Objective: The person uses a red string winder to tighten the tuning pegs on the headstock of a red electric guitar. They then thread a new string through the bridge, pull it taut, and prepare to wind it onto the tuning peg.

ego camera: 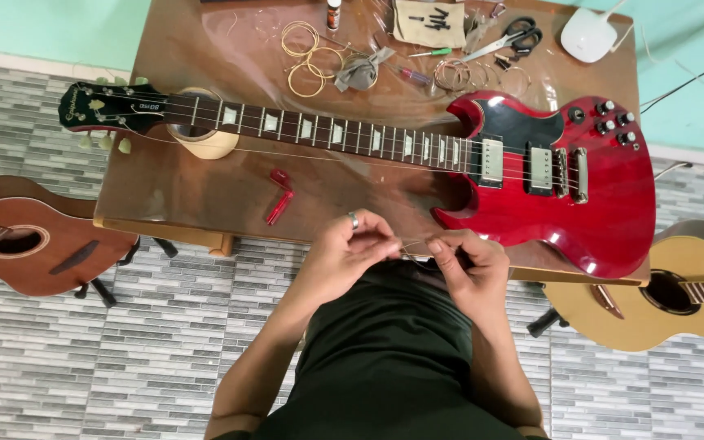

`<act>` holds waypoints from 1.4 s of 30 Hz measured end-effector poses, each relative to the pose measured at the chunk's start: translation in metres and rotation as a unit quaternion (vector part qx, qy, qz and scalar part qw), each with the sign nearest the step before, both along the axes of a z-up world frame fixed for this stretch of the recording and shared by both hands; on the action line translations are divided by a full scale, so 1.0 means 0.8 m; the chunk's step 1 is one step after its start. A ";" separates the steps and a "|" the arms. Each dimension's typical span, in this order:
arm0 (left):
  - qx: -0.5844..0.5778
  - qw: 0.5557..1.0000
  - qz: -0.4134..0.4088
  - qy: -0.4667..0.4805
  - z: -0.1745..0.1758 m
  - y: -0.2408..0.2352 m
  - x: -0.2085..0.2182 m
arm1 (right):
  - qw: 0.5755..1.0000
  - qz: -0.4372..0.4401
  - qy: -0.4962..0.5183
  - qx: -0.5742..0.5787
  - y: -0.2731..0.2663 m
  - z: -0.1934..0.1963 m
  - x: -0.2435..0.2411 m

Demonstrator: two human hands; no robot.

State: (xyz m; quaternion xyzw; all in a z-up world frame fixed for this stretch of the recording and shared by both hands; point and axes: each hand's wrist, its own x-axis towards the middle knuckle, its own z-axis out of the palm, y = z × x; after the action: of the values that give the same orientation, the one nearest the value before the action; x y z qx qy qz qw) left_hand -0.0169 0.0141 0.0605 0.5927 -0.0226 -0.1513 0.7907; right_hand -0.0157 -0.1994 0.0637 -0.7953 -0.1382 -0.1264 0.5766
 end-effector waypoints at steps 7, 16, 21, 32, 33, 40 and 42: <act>0.398 0.871 0.027 -0.286 0.019 -0.009 0.037 | 0.996 -0.008 0.075 -0.052 -0.027 0.003 0.010; 0.013 0.978 -0.144 -0.153 0.027 -0.019 0.028 | 0.977 0.009 0.122 0.176 -0.057 -0.037 0.006; -0.015 0.997 -0.066 -0.046 -0.007 -0.046 0.030 | 0.947 0.019 0.142 0.287 -0.050 -0.061 0.012; -0.074 0.991 -0.109 0.037 -0.026 -0.053 0.048 | 0.958 -0.030 0.133 0.252 -0.040 -0.069 0.026; -0.045 0.993 -0.098 0.047 -0.017 -0.050 0.045 | 0.965 -0.032 0.123 0.229 -0.040 -0.073 0.025; -0.071 0.993 -0.058 0.080 -0.007 -0.019 0.024 | 0.988 -0.041 0.092 0.120 -0.027 -0.056 0.014; -0.058 0.995 -0.056 0.063 -0.024 -0.003 0.023 | 0.988 -0.034 0.093 0.116 -0.022 -0.053 0.020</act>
State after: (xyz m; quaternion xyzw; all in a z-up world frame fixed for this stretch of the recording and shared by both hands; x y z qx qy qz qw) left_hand 0.0018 0.0113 0.0413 0.5331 -0.0144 -0.2305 0.8140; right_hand -0.0001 -0.2167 0.0217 -0.7358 -0.0411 -0.0870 0.6703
